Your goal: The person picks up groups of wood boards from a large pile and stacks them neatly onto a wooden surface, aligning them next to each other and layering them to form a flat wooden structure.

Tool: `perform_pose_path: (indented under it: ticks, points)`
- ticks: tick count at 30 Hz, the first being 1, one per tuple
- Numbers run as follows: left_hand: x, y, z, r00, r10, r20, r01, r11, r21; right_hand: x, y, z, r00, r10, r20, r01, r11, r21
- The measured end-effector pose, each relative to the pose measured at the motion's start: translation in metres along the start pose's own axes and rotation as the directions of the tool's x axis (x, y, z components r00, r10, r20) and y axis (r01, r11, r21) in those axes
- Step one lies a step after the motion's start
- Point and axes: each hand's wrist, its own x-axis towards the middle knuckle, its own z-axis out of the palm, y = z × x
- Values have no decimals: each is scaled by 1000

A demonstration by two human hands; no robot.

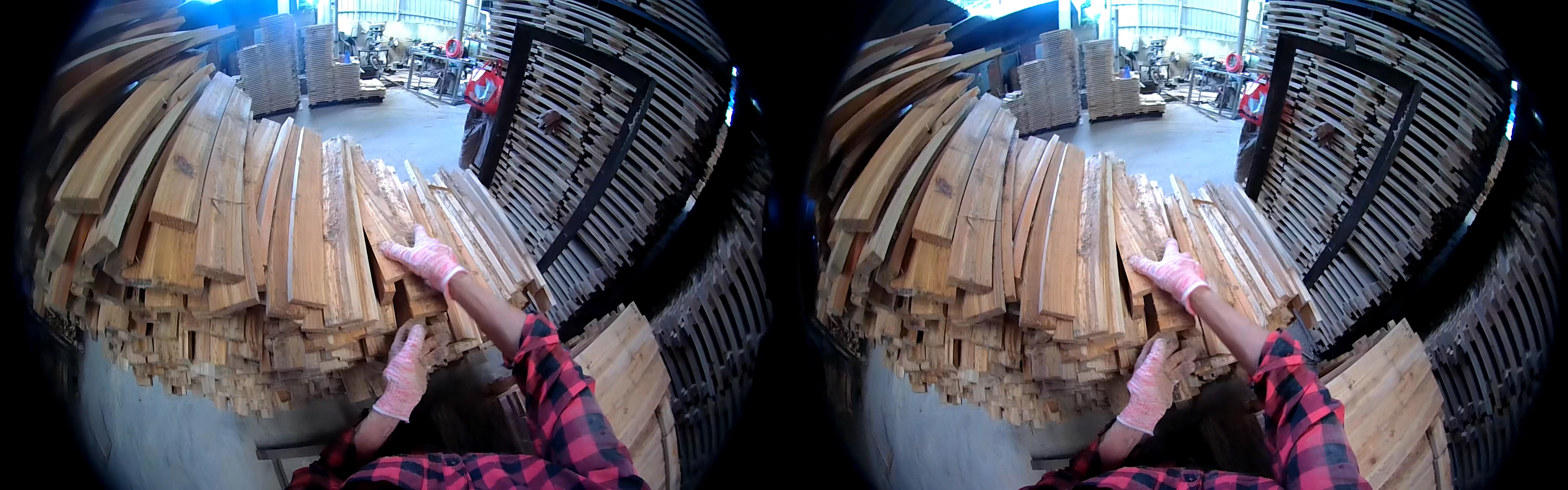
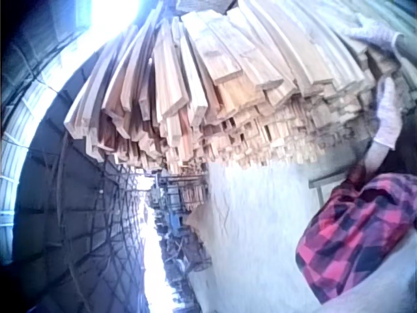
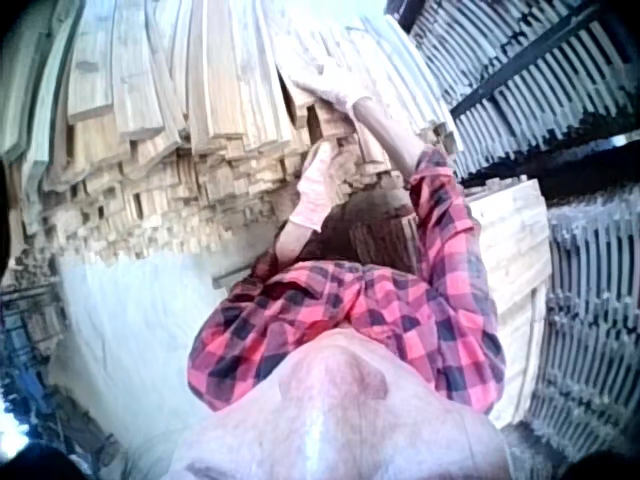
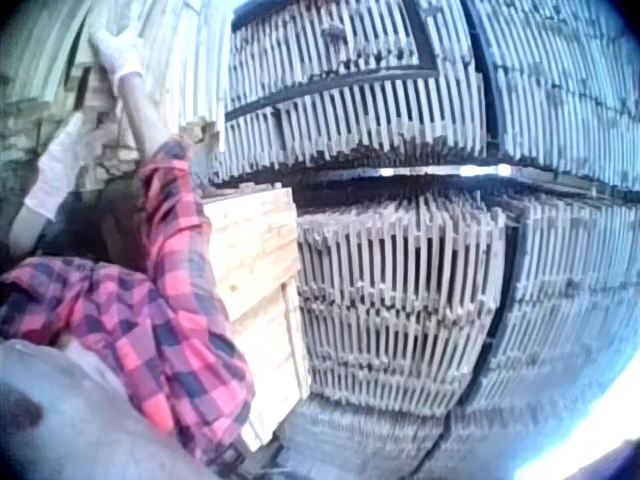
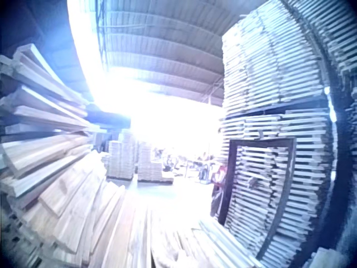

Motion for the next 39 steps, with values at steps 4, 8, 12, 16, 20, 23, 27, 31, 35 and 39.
perform_pose_path:
  ticks: [4,8,12,16,20,23,27,31,35,39]
  points:
    - [0,15,7,980,-126,154,104,984,143,16,31,-30,990,-91,107,77,989,128]
    - [13,31,6,893,-265,365,194,956,219,-26,24,-53,993,-63,101,36,968,249]
    - [10,45,7,824,-312,473,300,948,104,-133,30,-67,939,-31,342,-249,625,740]
    - [11,7,58,837,-338,429,389,920,-35,-256,95,-65,934,56,353,-353,292,889]
    - [-23,-51,100,956,-172,236,188,981,-49,-345,113,-82,941,105,322,-289,745,601]
    - [-57,-76,137,835,-330,440,340,938,59,-396,159,-85,975,76,211,-137,946,293]
    - [-67,-140,179,682,-459,569,327,888,325,-438,118,-98,865,352,-357,-342,935,95]
    - [-108,-187,249,413,-709,571,531,697,481,-474,232,-66,502,366,-784,-79,922,380]
    - [-88,-242,285,35,-880,473,563,409,718,-552,286,-52,173,617,-768,-541,711,449]
    - [-64,-293,281,-70,-952,299,554,212,805,-573,323,-37,104,701,-705,-744,525,412]
